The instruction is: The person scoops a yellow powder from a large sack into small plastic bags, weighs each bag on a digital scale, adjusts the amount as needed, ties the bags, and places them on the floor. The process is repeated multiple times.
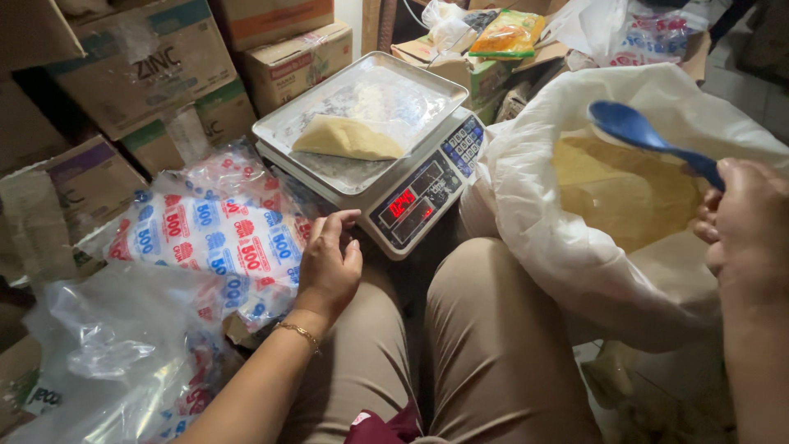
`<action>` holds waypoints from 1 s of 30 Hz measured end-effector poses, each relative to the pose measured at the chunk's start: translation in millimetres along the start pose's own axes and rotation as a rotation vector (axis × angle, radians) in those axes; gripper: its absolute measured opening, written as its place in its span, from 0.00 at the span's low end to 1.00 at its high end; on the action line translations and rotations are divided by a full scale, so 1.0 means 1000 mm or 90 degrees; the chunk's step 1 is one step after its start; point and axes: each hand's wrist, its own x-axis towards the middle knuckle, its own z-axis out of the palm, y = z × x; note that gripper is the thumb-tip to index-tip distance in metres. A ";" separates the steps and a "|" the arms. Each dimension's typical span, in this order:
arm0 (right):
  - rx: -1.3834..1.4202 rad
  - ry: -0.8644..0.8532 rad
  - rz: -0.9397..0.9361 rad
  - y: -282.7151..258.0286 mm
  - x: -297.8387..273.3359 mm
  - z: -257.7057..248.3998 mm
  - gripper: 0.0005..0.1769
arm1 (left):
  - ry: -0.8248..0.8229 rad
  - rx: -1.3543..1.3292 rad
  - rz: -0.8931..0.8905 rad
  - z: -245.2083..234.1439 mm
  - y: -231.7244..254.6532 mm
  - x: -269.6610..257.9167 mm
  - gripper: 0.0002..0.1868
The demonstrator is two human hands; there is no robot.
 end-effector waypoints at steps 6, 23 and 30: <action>-0.418 -0.030 -0.255 0.057 0.032 0.031 0.18 | -0.002 0.023 0.055 0.006 0.005 -0.007 0.23; 0.151 -0.160 0.257 0.056 0.022 0.066 0.13 | -0.108 0.109 0.071 0.002 0.012 -0.043 0.27; 0.050 -0.072 0.030 0.053 -0.006 0.030 0.07 | -0.102 0.106 0.078 0.005 0.010 -0.043 0.26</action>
